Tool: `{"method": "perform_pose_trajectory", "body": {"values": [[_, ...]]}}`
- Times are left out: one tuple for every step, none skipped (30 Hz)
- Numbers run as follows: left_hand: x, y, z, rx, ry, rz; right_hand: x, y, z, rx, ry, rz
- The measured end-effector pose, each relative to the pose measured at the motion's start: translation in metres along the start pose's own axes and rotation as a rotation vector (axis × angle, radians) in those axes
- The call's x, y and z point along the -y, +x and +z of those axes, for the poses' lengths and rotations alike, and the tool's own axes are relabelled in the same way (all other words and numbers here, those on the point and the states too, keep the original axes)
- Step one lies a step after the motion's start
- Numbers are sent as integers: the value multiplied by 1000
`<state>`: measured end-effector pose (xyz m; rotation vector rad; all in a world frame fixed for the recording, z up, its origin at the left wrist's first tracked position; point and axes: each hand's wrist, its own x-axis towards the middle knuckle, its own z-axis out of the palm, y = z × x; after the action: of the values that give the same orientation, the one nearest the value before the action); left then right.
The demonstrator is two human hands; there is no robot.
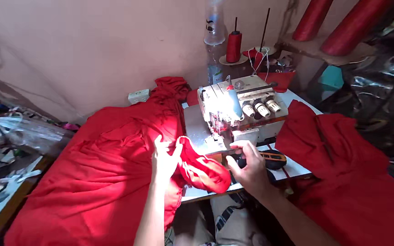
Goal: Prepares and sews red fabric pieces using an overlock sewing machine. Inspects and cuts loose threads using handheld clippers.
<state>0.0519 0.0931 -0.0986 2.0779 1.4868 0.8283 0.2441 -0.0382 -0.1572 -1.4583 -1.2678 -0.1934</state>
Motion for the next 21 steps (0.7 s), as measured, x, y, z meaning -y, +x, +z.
{"method": "perform_pose_trajectory", "body": {"values": [[-7,3,-5,78,-54,-68,11,5,6,0,12,-68],[-9,4,-7,77,-122,-66,21,12,14,45,31,-106],[-8,2,-11,34,-211,-26,32,20,23,134,37,-114],[-10,-2,-19,0,-314,5,42,28,29,260,69,-86],[-13,-8,-30,-24,-423,24,50,36,34,383,140,-41],[-17,-15,-42,-27,-545,27,56,42,37,460,247,11],[-22,-22,-57,-20,-665,14,62,49,36,511,403,90],[-25,-30,-74,-13,-759,13,68,56,33,531,611,195],[-24,-38,-91,4,-824,56,75,63,28,537,852,319],[-17,-46,-106,53,-847,156,83,69,22,560,1078,451],[-9,-52,-119,98,-817,290,92,74,16,592,1234,536],[-4,-59,-128,119,-719,414,98,76,13,631,1332,558],[-3,-66,-133,85,-602,499,102,76,12,675,1392,513],[-1,-71,-136,31,-511,551,105,75,13,727,1412,420],[1,-75,-137,-23,-451,575,107,73,15,765,1390,322],[6,-77,-137,-59,-418,574,109,72,15,800,1340,236],[10,-79,-137,-72,-422,550,111,70,16,818,1273,174],[14,-80,-138,-52,-470,512,114,69,17,823,1202,138],[16,-81,-138,-12,-575,463,117,67,18,824,1153,123],[14,-83,-137,30,-719,403,119,66,19,826,1124,119],[10,-85,-134,57,-864,336,121,65,20,826,1109,125]]}}
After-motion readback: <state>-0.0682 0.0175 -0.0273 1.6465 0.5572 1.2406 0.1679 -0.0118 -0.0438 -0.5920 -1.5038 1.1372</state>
